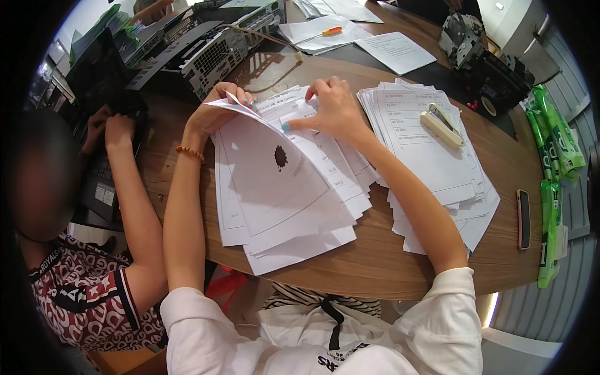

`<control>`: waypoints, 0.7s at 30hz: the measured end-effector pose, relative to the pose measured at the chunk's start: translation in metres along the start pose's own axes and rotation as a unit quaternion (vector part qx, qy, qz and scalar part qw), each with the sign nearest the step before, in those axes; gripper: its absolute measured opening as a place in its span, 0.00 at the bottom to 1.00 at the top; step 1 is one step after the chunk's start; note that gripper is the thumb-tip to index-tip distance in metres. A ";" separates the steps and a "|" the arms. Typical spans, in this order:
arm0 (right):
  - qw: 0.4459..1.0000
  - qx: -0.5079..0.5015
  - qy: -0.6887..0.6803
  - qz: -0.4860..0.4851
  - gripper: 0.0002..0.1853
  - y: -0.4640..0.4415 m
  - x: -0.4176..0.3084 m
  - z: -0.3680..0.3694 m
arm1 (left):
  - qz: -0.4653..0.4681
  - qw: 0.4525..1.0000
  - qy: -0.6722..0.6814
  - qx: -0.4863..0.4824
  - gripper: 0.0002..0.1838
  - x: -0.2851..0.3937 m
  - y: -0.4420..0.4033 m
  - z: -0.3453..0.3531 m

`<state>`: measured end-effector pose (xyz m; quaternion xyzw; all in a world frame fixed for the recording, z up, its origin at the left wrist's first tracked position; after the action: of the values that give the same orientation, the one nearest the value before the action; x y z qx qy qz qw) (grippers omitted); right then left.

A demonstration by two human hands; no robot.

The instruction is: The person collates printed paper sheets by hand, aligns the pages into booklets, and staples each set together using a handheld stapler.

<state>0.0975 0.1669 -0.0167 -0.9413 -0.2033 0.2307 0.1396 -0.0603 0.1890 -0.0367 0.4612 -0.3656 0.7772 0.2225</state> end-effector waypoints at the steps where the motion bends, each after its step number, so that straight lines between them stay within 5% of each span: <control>1: 0.998 -0.042 -0.047 0.030 0.33 -0.001 0.006 0.013 | 0.000 1.000 0.000 0.001 0.10 -0.001 0.001 -0.002; 5: 0.998 -0.025 -0.064 0.015 0.30 -0.003 0.011 0.013 | 0.004 1.000 0.005 -0.014 0.12 0.000 0.002 0.000; 10: 0.961 -0.102 -0.252 0.048 0.23 -0.011 0.034 0.024 | 0.019 1.000 0.004 -0.013 0.12 0.006 0.001 0.002; 14: 0.957 -0.089 -0.268 0.074 0.21 -0.009 0.040 0.022 | 0.022 1.000 -0.008 -0.019 0.12 0.006 -0.003 0.010; 17: 0.988 -0.002 -0.149 -0.042 0.19 -0.009 0.021 0.004 | 0.004 0.999 -0.036 -0.010 0.13 0.003 -0.003 0.012; 21: 0.979 -0.083 -0.187 0.008 0.19 -0.013 0.030 0.016 | -0.001 0.999 -0.043 -0.002 0.13 -0.001 -0.004 0.012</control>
<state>0.1098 0.1948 -0.0373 -0.8913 -0.2363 0.3866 0.0185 -0.0509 0.1822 -0.0322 0.4940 -0.3754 0.7561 0.2084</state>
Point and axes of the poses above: each hand's wrist, its own y-axis away from the middle knuckle, its own z-axis out of the palm, x = y × z, the point moved 10 cm from there along -y, towards the middle knuckle, and after that the axes turned 4 degrees about -x, right-handed, at the moved point
